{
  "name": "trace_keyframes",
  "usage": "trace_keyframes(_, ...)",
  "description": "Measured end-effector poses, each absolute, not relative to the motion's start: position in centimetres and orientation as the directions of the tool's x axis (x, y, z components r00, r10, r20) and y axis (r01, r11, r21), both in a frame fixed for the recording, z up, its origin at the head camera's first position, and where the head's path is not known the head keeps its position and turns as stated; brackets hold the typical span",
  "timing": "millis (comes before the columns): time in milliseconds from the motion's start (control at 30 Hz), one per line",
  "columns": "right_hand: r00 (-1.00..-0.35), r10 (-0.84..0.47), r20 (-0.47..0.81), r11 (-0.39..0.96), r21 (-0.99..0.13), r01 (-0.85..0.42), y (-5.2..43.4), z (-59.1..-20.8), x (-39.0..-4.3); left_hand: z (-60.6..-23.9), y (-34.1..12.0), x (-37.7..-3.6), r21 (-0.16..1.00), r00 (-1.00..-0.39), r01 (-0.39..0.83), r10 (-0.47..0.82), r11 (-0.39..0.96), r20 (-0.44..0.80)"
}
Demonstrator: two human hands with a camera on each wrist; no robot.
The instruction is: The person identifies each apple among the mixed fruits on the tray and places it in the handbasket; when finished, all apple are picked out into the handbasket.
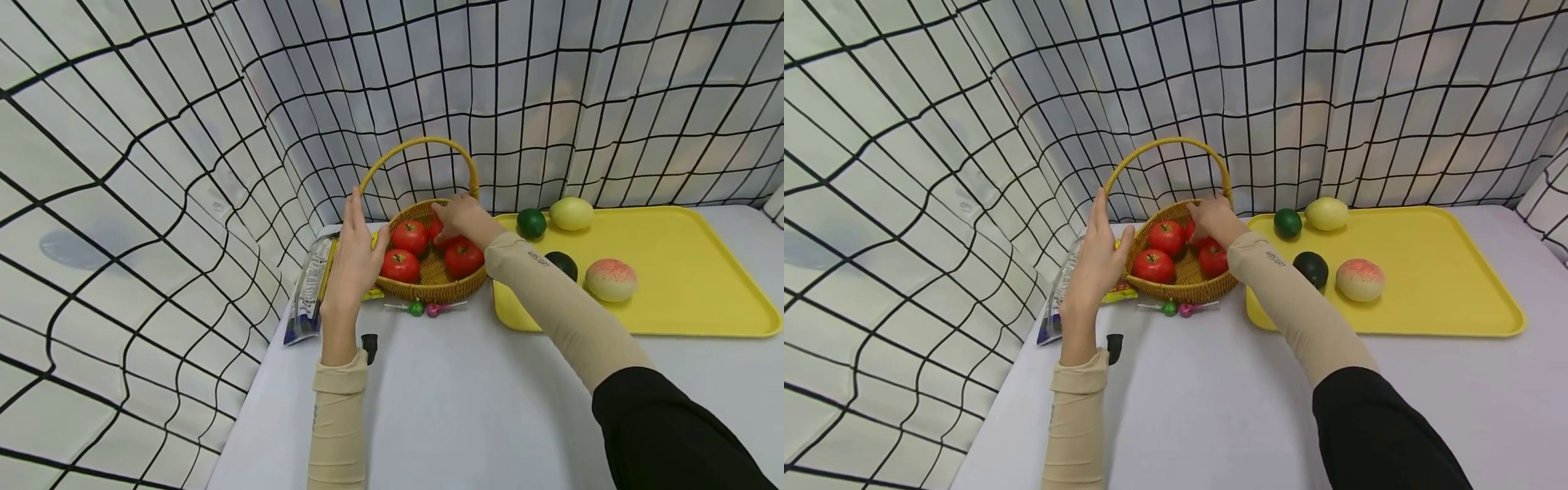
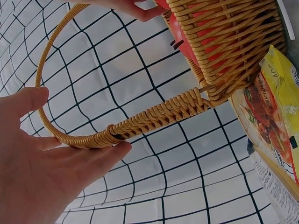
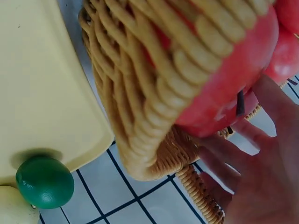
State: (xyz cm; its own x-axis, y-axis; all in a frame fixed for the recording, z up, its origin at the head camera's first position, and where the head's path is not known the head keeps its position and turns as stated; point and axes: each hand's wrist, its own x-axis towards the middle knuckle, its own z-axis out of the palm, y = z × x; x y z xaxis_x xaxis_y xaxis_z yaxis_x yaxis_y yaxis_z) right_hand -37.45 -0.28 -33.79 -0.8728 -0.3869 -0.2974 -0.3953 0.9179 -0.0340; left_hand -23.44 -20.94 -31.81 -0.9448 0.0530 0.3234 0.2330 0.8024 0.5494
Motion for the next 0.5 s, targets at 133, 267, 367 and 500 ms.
trace_keyframes(133,-0.877,-0.378,-0.296,0.919,-0.007,-0.394,-0.3,-34.4,-37.1,-32.1,-21.0,-23.5,0.55,-0.946,0.23,0.05,0.803,0.322)
trace_keyframes(267,-0.873,-0.43,-0.23,0.897,-0.004,-0.441,0.0,-35.1,-36.8,-32.2,-21.0,-23.6,0.545,-0.944,0.232,0.051,0.806,0.326)
trace_keyframes(367,-0.864,-0.488,-0.128,0.872,-0.03,-0.488,0.3,-35.5,-36.4,-32.2,-21.1,-23.7,0.536,-0.943,0.23,0.05,0.813,0.328)
trace_keyframes(500,-0.85,-0.527,0.025,0.843,-0.115,-0.526,1.6,-34.8,-34.7,-32.2,-21.0,-23.8,0.534,-0.943,0.234,0.055,0.812,0.329)
